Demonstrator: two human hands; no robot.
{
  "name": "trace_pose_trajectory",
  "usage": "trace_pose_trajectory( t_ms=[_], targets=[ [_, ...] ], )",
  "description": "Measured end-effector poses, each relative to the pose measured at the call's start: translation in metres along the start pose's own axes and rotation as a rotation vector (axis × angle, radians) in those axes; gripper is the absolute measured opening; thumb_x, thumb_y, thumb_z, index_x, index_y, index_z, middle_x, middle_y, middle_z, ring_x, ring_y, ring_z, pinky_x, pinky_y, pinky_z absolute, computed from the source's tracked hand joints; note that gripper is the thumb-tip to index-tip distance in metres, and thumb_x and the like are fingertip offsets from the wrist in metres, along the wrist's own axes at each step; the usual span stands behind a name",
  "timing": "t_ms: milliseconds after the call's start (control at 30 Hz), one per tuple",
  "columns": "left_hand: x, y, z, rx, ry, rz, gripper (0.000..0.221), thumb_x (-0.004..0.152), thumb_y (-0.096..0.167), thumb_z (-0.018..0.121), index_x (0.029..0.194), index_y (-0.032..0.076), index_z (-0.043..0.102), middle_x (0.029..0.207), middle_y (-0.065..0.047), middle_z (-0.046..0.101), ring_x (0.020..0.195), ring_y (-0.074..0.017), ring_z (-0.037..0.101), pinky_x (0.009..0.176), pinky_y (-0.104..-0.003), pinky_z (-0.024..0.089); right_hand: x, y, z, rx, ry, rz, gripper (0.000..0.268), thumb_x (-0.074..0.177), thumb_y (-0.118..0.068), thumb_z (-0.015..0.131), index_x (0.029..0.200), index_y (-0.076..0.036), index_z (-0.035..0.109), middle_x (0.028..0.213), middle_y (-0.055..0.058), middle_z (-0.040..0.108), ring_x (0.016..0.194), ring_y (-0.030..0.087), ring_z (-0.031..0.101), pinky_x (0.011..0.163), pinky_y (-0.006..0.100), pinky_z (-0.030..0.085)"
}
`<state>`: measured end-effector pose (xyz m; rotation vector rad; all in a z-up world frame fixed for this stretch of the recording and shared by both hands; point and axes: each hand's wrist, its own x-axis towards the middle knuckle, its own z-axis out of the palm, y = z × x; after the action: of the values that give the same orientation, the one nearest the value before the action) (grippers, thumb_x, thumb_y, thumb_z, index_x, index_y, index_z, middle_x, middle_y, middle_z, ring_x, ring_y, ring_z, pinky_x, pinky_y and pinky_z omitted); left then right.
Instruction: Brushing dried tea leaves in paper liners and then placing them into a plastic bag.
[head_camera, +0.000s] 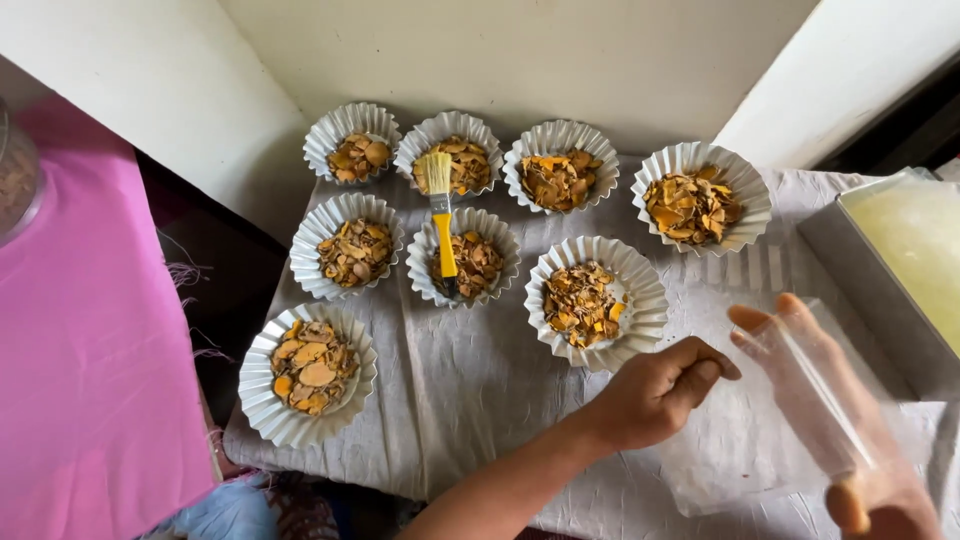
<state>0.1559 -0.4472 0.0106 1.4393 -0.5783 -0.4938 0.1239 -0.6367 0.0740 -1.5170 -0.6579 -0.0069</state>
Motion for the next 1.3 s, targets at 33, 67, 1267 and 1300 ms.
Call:
trace_pose_trajectory(
  t_ms=[33,67,1267,1300],
  targets=[
    [0.002,-0.002,0.004,-0.008,-0.008,-0.027,0.023,0.113,0.023,0.043,0.123,0.015,0.061,0.068,0.003,0.044,0.062,-0.0114,0.04,0.064,-0.03,0.036,0.003,0.002,0.003,0.026,0.009,-0.013,0.127,0.083,-0.08,0.076,0.162,-0.001,0.015,0.164,0.022,0.034,0.154,0.029,0.035,0.133,0.05,0.029],
    [0.003,0.001,0.004,-0.008,-0.014,-0.032,0.023,0.113,0.023,0.043,0.123,0.015,0.061,0.068,0.003,0.044,0.062,-0.0114,0.04,0.064,-0.03,0.036,0.002,0.005,0.001,0.028,0.015,-0.011,0.127,0.083,-0.08,0.076,0.162,-0.001,0.015,0.164,0.022,0.034,0.154,0.029,0.035,0.133,0.05,0.029],
    [0.007,0.014,-0.038,0.479,-0.096,-0.037,0.035,0.1,0.014,0.049,0.066,0.004,0.046,0.063,-0.008,0.048,0.059,-0.0231,0.044,0.064,-0.044,0.039,-0.036,0.112,-0.056,-1.122,-0.114,-0.012,0.137,0.056,-0.07,0.084,0.164,-0.012,0.023,0.145,0.017,0.035,0.141,0.04,0.037,0.115,0.065,0.038],
    [0.006,0.014,-0.038,0.507,-0.061,-0.032,0.033,0.096,0.012,0.05,0.064,0.005,0.044,0.058,-0.007,0.046,0.053,-0.0226,0.042,0.062,-0.044,0.039,-0.036,0.108,-0.056,-1.189,-0.123,-0.006,0.134,0.056,-0.07,0.081,0.164,-0.013,0.024,0.139,0.017,0.041,0.131,0.037,0.045,0.11,0.062,0.04]
  ],
)
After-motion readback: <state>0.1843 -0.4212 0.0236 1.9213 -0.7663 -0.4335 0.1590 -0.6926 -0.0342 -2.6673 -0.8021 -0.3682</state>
